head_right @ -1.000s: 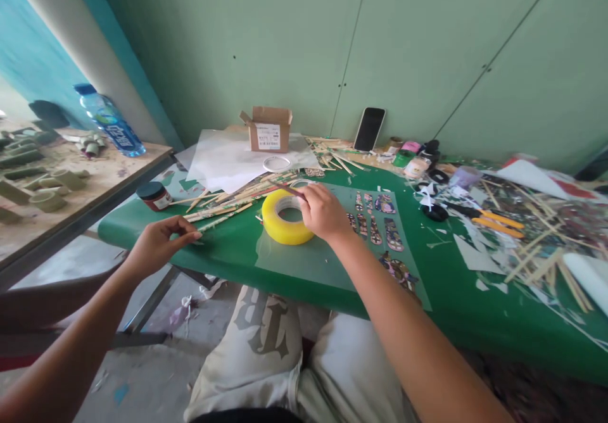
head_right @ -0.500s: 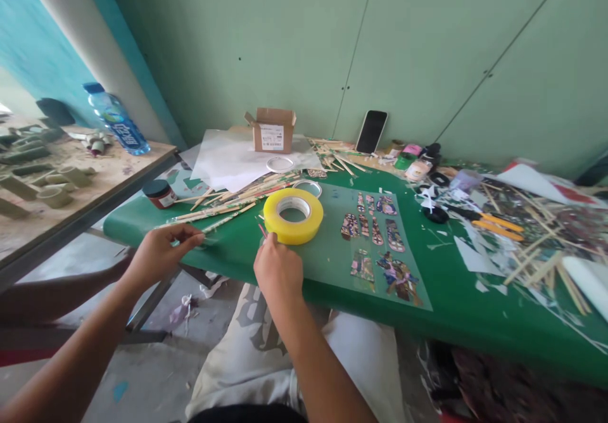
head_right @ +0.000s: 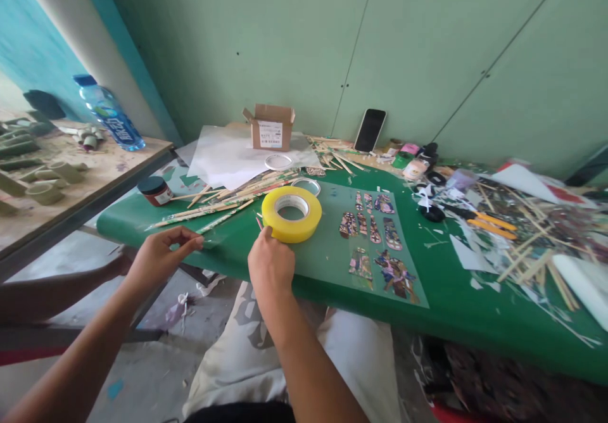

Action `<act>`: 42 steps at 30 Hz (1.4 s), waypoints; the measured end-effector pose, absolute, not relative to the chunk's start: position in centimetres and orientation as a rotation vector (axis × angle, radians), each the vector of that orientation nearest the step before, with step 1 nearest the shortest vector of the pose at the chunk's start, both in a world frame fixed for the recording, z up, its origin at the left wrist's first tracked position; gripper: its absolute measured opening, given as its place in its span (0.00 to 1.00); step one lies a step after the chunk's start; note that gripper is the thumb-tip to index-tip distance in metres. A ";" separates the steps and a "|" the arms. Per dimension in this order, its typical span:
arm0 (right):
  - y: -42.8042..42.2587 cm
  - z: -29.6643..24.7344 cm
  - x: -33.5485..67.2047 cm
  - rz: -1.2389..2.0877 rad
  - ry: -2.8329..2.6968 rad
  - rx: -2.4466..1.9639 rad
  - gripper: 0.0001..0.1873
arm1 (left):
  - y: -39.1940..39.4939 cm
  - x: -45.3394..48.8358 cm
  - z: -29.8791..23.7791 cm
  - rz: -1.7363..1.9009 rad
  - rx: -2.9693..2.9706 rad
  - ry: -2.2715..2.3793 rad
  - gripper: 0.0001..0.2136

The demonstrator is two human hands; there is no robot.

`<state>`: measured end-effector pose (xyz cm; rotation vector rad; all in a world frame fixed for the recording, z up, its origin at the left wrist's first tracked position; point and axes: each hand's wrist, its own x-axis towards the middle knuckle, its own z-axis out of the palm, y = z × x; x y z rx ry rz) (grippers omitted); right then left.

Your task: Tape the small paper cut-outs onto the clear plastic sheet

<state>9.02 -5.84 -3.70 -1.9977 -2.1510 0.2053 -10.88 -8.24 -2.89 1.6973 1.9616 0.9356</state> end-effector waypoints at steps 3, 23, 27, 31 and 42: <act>-5.7 -3.7 8.8 0.196 -2.153 -1.997 0.16 | -8.2 -10.7 -2.8 0.947 1.699 1.961 0.17; -5.1 -1.5 8.2 0.351 -2.249 -2.036 0.19 | -7.3 -11.4 -3.0 1.099 1.574 1.866 0.15; -4.8 -1.2 8.1 0.352 -2.297 -2.015 0.20 | -7.3 -11.6 -2.9 1.091 1.596 1.880 0.16; -4.8 -1.6 8.6 0.300 -2.354 -1.969 0.21 | -7.2 -11.9 -2.2 1.015 1.653 1.900 0.16; -4.9 -1.8 8.7 0.259 -2.446 -1.957 0.21 | -7.2 -14.8 0.8 0.701 1.755 2.022 0.20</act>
